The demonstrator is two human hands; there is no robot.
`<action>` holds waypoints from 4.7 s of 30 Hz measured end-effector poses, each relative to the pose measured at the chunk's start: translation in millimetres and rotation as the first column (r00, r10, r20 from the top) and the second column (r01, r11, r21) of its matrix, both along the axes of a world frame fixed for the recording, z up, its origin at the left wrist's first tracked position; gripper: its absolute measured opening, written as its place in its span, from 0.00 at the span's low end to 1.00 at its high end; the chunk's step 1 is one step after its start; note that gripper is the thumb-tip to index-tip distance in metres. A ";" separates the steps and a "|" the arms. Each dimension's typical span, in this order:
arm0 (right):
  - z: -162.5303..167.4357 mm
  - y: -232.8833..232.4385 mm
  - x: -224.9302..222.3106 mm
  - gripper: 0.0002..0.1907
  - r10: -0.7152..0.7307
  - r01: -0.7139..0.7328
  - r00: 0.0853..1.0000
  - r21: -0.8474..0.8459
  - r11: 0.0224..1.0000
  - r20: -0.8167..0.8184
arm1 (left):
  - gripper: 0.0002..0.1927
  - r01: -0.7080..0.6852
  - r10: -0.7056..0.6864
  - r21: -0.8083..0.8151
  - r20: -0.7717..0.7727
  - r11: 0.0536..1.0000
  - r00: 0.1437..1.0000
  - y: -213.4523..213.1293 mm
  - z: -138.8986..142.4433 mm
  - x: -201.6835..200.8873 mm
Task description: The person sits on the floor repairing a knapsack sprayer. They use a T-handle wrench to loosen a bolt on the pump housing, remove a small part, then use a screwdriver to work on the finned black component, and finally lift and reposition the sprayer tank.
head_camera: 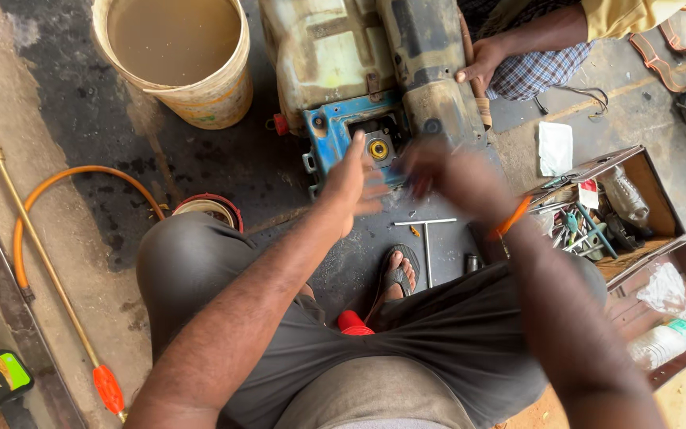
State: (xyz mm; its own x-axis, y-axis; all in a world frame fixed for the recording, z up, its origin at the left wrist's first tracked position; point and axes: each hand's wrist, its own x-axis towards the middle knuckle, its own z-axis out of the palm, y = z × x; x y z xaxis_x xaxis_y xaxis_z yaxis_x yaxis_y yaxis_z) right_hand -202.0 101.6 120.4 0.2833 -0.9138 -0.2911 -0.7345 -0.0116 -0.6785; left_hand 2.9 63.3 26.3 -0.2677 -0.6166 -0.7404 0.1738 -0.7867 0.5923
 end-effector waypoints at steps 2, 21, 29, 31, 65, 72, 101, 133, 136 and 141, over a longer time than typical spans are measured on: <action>2.2 -50.3 -32.3 0.07 -0.138 0.008 0.866 -0.262 0.965 -0.480 | 0.31 0.029 0.032 -0.294 0.202 0.955 0.979 -9.5 6.7 0.1; -3.0 -88.2 8.0 0.18 -0.143 -0.392 0.672 -0.513 0.764 -0.727 | 0.24 0.069 0.123 -0.616 0.263 0.784 0.957 -2.7 43.3 -3.9; 17.5 -0.9 18.3 0.21 0.545 -0.192 0.474 0.523 0.831 -0.692 | 0.22 0.013 0.157 -0.630 0.213 0.776 0.964 -1.0 43.2 10.7; 29.0 -35.1 10.2 0.14 0.238 -0.327 0.699 -0.004 0.945 -0.675 | 0.21 0.002 0.163 -0.587 0.228 0.809 0.960 -2.2 44.2 10.5; 9.6 44.6 90.0 0.16 -0.076 0.063 0.994 -0.155 0.986 -0.078 | 0.27 -0.045 0.064 -0.185 0.096 0.982 0.993 20.7 0.8 -0.8; -57.0 85.1 72.0 0.16 -0.150 0.131 0.980 -0.141 0.981 -0.132 | 0.21 0.063 -0.045 0.124 -0.142 0.990 0.989 70.3 -53.2 -25.7; -50.9 2.3 54.6 0.34 -0.325 0.262 0.944 -0.741 0.618 0.063 | 0.26 -0.091 0.621 -0.716 0.527 0.693 0.580 -28.8 -31.8 47.7; -76.5 22.3 106.0 0.63 0.009 -0.189 0.861 -0.304 0.934 -0.509 | 0.66 0.000 0.161 -0.215 0.729 0.977 0.666 -101.6 -12.8 5.6; -79.5 33.0 99.7 0.68 0.028 -0.205 0.844 -0.274 0.940 -0.536 | 0.64 0.022 0.188 -0.261 0.750 0.965 0.634 -86.9 -16.5 -0.7; -78.3 49.9 86.1 0.72 0.043 -0.209 0.855 -0.268 0.940 -0.517 | 0.61 0.000 0.284 -0.350 0.761 0.937 0.583 -63.4 -22.5 -14.1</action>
